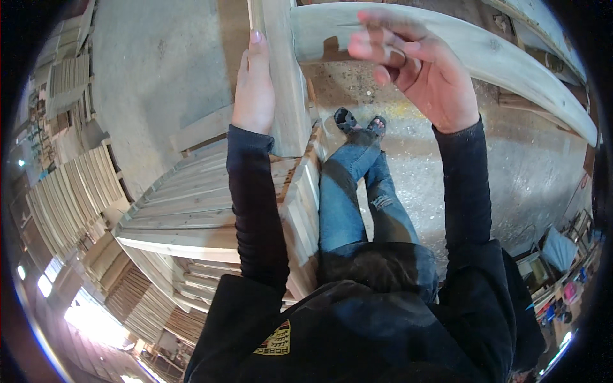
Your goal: Carve and shape a piece of wood using a hand chisel.
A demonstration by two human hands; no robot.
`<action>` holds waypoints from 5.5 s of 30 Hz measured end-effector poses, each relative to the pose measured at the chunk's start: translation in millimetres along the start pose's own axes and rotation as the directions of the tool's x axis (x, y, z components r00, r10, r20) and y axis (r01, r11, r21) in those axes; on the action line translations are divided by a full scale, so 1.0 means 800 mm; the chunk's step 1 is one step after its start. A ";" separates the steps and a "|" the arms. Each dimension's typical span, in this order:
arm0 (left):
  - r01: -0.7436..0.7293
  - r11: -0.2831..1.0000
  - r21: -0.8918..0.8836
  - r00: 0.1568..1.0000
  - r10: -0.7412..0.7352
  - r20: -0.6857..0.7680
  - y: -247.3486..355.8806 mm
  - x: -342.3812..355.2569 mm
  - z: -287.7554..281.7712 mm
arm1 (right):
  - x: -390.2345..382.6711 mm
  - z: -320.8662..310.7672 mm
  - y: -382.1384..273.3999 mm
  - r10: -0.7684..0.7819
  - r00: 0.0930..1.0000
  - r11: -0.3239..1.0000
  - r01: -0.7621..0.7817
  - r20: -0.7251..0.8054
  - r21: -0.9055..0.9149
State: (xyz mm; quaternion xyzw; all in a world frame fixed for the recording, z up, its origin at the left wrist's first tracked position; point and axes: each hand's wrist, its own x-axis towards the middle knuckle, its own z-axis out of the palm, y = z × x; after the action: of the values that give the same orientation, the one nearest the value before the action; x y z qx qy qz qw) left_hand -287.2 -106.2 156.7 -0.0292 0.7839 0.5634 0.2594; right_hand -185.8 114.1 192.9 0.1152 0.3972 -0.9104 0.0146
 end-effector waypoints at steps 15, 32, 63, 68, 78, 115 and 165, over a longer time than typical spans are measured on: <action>-0.064 0.994 -0.086 0.998 0.067 0.023 0.028 -0.021 0.013 | -0.013 0.091 0.115 -0.662 0.749 0.305 0.217 -0.042 -0.928; -0.035 0.987 -0.158 0.998 0.041 0.039 0.030 -0.025 0.008 | -0.014 0.120 0.126 -0.598 0.796 0.219 0.049 -0.094 -0.974; 0.061 0.982 -0.177 0.998 -0.064 -0.007 0.015 -0.018 0.001 | -0.005 0.124 0.118 -0.601 0.790 0.215 0.015 -0.121 -0.976; -0.065 0.997 -0.040 0.996 0.067 0.063 0.018 -0.017 -0.001 | -0.013 0.120 0.114 -0.540 0.832 0.163 -0.046 -0.128 -0.986; -0.035 0.999 -0.019 0.999 0.035 -0.008 0.012 -0.017 -0.002 | -0.007 0.119 0.124 -0.519 0.851 0.140 -0.008 -0.080 -0.990; 0.006 0.999 -0.043 0.985 -0.013 -0.171 0.035 -0.035 0.017 | -0.002 0.087 0.120 -0.470 0.883 0.233 0.134 0.009 -0.963; 0.019 0.996 -0.092 1.000 -0.019 -0.001 0.039 -0.036 0.003 | -0.015 0.078 0.114 -0.460 0.882 0.181 0.206 0.103 -0.962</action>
State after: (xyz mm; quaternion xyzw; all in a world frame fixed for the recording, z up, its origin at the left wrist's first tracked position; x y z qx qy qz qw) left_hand -272.1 -99.5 196.0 -0.0492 0.7569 0.5964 0.2625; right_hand -175.7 5.4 171.0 0.0880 0.8765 -0.4452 -0.1609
